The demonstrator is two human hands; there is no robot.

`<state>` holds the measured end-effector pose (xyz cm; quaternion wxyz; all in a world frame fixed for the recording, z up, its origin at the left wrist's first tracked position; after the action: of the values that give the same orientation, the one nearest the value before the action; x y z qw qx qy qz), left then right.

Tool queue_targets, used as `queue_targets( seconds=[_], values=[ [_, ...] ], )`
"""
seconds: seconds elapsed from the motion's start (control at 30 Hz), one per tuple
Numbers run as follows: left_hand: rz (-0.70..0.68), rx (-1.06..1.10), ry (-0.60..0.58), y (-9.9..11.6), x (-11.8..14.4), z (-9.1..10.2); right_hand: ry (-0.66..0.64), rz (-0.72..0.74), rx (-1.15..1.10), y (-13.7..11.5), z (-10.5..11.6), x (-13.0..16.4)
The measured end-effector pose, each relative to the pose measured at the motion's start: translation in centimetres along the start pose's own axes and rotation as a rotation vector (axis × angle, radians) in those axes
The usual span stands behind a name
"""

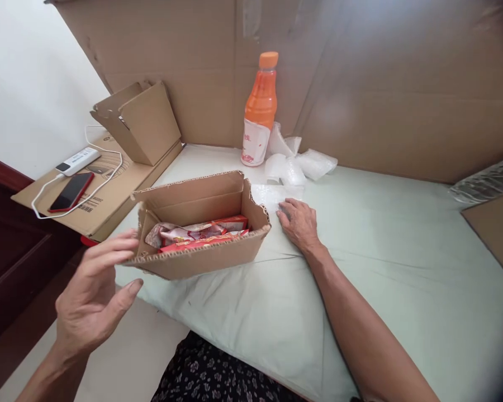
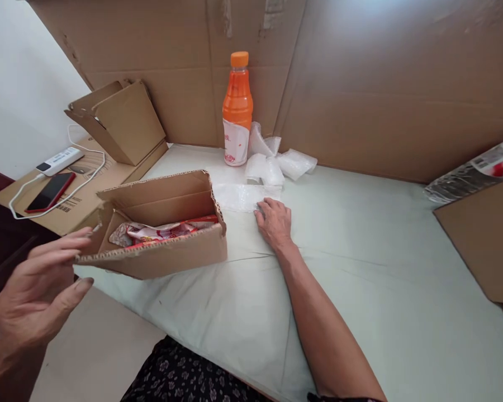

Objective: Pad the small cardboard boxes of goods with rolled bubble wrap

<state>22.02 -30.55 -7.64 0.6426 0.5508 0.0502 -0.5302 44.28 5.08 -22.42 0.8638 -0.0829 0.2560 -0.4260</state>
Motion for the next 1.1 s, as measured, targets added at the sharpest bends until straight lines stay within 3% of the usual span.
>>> queue_targets(
  seconds=[0.07,0.17,0.33,0.43,0.63,0.93,1.1],
  values=[
    [0.105,0.03,0.163,-1.1,1.1,0.1,0.007,0.001,-0.018,0.0,0.0,0.0],
    [0.261,0.052,0.248,-3.6,3.2,-0.9,0.016,-0.006,-0.044,-0.1,0.0,0.0],
    [0.665,0.241,0.109,-9.1,6.0,-3.8,0.037,-0.04,-0.091,-0.3,0.6,0.1],
    [0.814,0.321,0.123,-11.1,6.4,-4.5,0.061,-0.1,-0.146,-0.2,1.1,0.3],
    [0.81,0.405,0.115,-11.3,5.6,-6.0,0.079,-0.216,-0.35,-0.5,2.2,1.0],
    [0.754,0.47,-0.05,-9.4,5.7,-11.5,0.065,-0.239,-0.628,-2.0,6.2,2.5],
    [0.703,0.492,-0.1,-9.2,5.8,-13.8,0.069,-0.313,-0.693,-0.5,7.7,4.4]
  ],
)
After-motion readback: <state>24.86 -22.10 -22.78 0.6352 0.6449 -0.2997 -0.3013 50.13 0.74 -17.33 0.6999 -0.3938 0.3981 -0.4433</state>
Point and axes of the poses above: each hand's wrist, its own x-axis away from the middle knuckle, its own z-axis out of the back of the hand, y = z × x, the point moved 4 cm from there along -x, towards the middle knuckle, and after that the axes turned 3 degrees about y, right-handed, at the moved point
